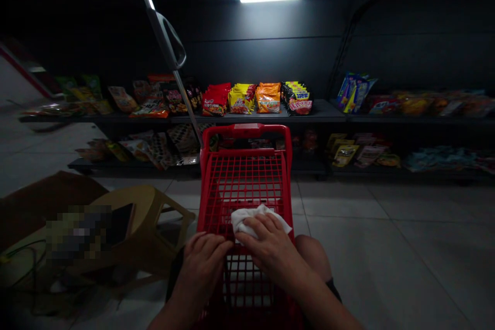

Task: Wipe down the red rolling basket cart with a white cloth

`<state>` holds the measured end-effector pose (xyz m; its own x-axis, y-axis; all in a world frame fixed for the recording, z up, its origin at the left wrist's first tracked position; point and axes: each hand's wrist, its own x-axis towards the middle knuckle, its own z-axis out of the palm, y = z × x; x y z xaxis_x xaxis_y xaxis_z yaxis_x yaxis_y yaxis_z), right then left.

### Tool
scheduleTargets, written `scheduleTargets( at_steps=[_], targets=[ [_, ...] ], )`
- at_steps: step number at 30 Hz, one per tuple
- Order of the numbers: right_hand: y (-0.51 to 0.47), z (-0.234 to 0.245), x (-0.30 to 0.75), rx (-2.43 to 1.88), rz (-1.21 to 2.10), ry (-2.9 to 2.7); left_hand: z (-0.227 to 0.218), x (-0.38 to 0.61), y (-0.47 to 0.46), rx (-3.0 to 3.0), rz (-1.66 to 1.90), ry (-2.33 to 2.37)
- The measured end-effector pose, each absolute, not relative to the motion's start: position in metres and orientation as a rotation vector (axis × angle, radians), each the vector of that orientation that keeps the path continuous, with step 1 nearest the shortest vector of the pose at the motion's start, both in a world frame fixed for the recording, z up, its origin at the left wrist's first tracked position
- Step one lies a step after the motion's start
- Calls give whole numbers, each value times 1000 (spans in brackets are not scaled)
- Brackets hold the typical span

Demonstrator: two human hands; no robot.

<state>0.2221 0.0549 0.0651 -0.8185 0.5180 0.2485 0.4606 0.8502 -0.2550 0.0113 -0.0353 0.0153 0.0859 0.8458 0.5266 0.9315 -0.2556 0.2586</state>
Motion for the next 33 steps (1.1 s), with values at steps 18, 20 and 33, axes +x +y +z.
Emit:
scheduleTargets(
  at_steps=[18,20,33],
  targets=[
    [205,60,129,-928,112,-2414,-6,9,-13,-2432,-623,-1749],
    [202,59,92,-791,120,-2470,-10,8,-13,-2411,-602,-1750],
    [226,77,158,-1178,-152,-2469,2,5,-16,-2541,-516,-1830]
  ],
)
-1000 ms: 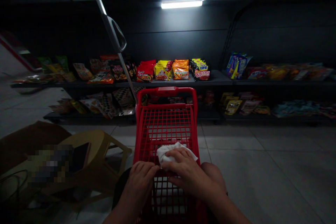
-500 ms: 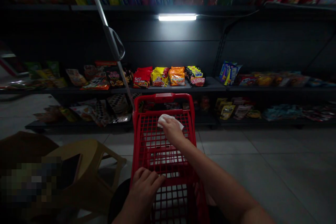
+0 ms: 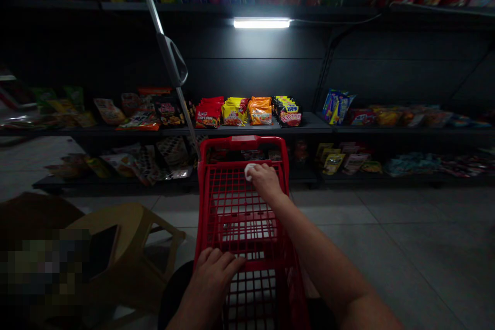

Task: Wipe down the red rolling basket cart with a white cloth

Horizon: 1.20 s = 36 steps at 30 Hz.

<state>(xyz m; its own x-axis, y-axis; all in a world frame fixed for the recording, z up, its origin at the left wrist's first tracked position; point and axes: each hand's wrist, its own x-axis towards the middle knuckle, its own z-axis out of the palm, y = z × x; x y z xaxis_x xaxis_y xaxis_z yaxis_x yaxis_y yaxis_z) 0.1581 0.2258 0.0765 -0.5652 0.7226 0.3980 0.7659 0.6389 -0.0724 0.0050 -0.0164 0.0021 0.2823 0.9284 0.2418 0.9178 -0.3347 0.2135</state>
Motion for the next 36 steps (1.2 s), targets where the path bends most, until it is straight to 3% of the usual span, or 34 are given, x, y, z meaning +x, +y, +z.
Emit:
scheduleTargets(
  at_steps=[6,11,16,23,28,31,36],
  targets=[
    [230,82,177,-1408,-133,-2271,1,7,-16,2453,559,1780],
    [208,66,77,-876,149,-2492,5,8,-16,2514,477,1830],
    [203,57,47,-634,129,-2601,12,8,-17,2488,391,1865],
    [241,69,166,-992,-58,-2489,14,6,-19,2465,425,1791],
    [243,69,186,-1225,77,-2241,17,9,-21,2437,455,1777],
    [203,64,155,-1022,207,-2394,21,10,-22,2417,416,1785],
    [117,58,124,-338,342,-2778,18,9,-23,2449,384,1800]
  ],
)
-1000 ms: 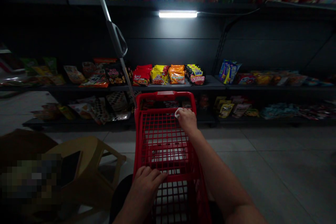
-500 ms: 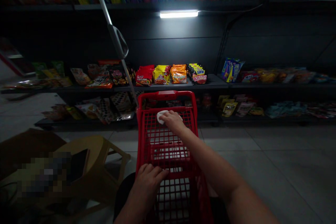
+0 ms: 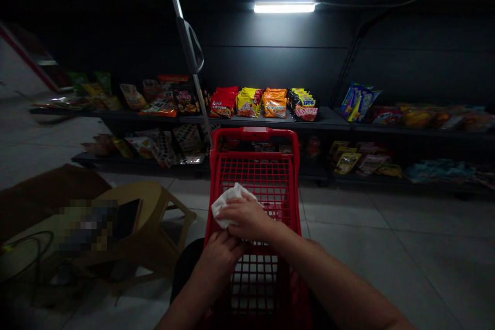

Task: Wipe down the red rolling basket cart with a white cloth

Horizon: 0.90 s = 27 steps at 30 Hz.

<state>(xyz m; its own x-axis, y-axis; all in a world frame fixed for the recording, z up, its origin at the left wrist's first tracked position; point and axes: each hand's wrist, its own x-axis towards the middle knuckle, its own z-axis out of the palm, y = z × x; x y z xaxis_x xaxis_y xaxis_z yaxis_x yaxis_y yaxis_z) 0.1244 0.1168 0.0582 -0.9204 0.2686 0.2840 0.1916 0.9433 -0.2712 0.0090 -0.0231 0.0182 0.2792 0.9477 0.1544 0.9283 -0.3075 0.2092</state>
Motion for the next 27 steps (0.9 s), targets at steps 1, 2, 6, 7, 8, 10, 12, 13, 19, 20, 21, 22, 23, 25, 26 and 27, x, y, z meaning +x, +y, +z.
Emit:
scheduleTargets(
  at_steps=[1,2,6,7,8,10,12,13,19,20,21,22,23,25,26,27],
  targets=[
    [111,58,123,-246,328,-2817,17,9,-23,2460,386,1803],
    [111,59,121,-189,298,-2844,16,9,-23,2466,380,1806],
    [157,62,97,-273,180,-2815,20,10,-24,2469,283,1821],
    [172,63,88,-365,168,-2777,22,10,-25,2477,263,1818],
    [185,63,78,-477,161,-2727,24,10,-25,2483,250,1819],
    [200,64,63,-691,154,-2619,27,10,-24,2495,229,1804],
    [196,62,56,-775,160,-2562,28,9,-24,2506,215,1780],
    [188,61,58,-754,171,-2568,28,8,-24,2511,211,1769],
    [124,55,102,-91,369,-2869,14,8,-24,2533,256,1789],
    [121,55,107,12,380,-2907,13,8,-24,2540,250,1784],
    [122,56,108,74,371,-2931,13,8,-24,2542,235,1780],
    [127,58,107,86,344,-2943,13,9,-24,2540,218,1782],
    [135,60,102,45,306,-2943,15,9,-24,2538,202,1784],
    [158,64,87,-168,209,-2907,19,8,-23,2538,174,1784],
    [171,67,78,-320,167,-2869,22,8,-24,2543,162,1776],
    [182,69,70,-468,133,-2825,24,8,-24,2547,153,1768]
  ],
)
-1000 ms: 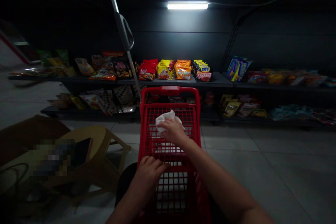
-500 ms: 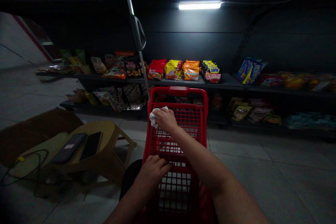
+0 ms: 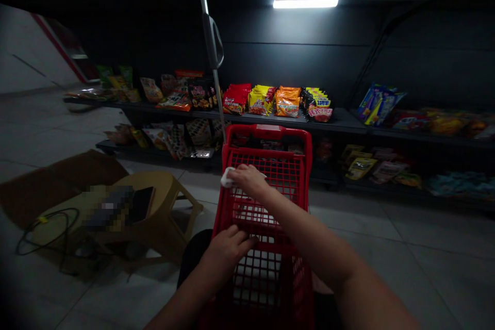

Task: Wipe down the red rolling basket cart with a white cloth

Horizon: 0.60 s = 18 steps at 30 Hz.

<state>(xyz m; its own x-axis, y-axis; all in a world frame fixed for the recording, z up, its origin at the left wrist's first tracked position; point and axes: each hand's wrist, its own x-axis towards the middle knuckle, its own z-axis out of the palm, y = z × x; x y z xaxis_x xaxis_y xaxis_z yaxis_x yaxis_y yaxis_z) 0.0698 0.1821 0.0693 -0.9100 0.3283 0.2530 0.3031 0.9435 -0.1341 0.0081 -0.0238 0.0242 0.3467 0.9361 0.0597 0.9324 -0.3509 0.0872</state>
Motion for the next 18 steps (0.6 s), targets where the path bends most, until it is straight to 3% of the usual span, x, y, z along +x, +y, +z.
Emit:
scheduleTargets(
  at_steps=[2,5,13,18],
  targets=[
    [196,73,56,-671,84,-2747,28,8,-25,2543,138,1765],
    [189,74,54,-631,48,-2755,30,9,-26,2510,126,1782],
    [114,70,103,249,285,-3047,17,9,-28,2484,201,1774],
    [145,77,87,-129,-3,-2966,23,11,-25,2474,102,1802]
  ],
)
